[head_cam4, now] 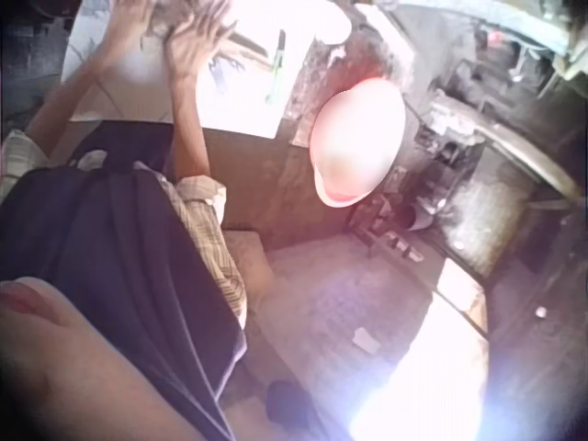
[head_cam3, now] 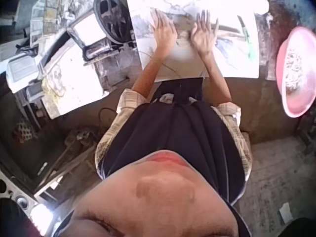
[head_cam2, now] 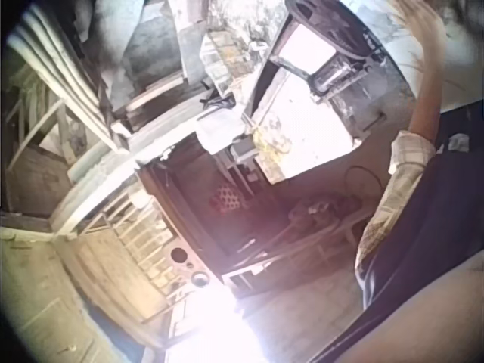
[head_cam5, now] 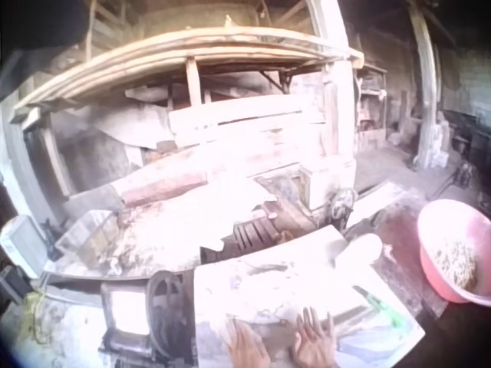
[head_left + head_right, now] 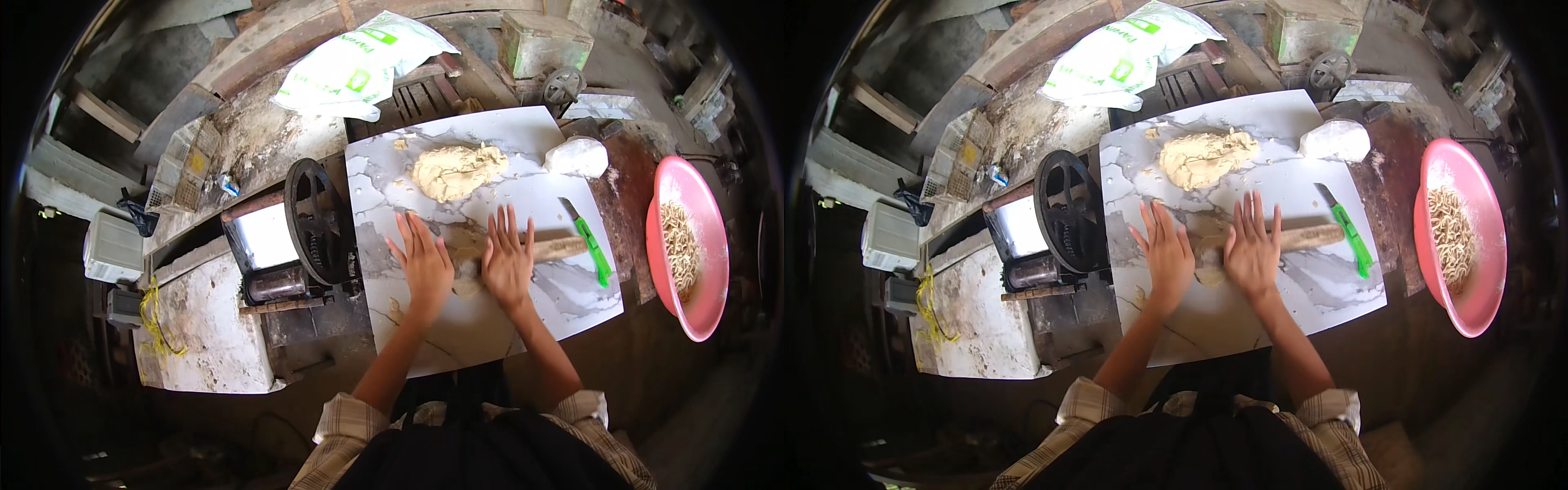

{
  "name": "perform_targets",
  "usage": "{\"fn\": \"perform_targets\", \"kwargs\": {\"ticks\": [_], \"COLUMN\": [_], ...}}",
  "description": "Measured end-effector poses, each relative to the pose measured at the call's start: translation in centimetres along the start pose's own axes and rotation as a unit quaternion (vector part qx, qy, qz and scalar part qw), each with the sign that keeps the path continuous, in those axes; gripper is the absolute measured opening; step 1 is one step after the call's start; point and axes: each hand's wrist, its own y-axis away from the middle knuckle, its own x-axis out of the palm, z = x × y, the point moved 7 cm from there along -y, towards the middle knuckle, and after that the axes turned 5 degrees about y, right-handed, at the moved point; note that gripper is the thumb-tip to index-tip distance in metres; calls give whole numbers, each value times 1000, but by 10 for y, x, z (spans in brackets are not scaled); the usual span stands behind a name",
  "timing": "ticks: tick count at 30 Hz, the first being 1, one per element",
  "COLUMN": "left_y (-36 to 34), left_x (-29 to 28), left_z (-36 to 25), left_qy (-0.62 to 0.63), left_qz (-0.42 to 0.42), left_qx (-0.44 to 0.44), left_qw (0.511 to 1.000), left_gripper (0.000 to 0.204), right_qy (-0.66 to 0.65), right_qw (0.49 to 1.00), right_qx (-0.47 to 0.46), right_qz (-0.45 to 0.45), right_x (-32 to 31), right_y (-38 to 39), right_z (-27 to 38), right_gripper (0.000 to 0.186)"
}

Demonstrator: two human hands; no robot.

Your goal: The person cuts a piece of dough with a knife, shapes it into a square by hand, and then passes it through a manual pasta roller to create noodles. They then gather a large piece of dough and roll it flat using a wooden roller on a marble surface.

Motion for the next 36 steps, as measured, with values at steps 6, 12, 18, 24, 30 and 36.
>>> {"fn": "perform_targets", "kwargs": {"ticks": [6,12,18,24,30,36], "left_y": [-9,-47,18,30,41,45], "left_x": [4,4,-9,-26,-34,-44], "left_z": [-1,9,-14,-20,-5,-3], "left_qy": [-35,-33,-58,18,113,2], "left_qz": [12,-40,-22,-41,-31,25], "left_qx": [-1,-14,62,71,-18,-116], "left_qw": [999,999,996,996,993,993], "left_gripper": [58,57,58,22,10,15], "right_qy": [-9,12,-65,-109,-108,-136], "right_qw": [1000,998,996,994,987,974], "right_qx": [-2,25,3,-17,-100,-172], "right_qz": [-11,-65,-60,18,-60,-61], "right_x": [0,8,-9,-20,-15,-3], "right_y": [-5,-41,24,15,-12,-10], "right_z": [0,3,-1,-22,-13,4], "right_gripper": [46,48,49,27,32,31]}}
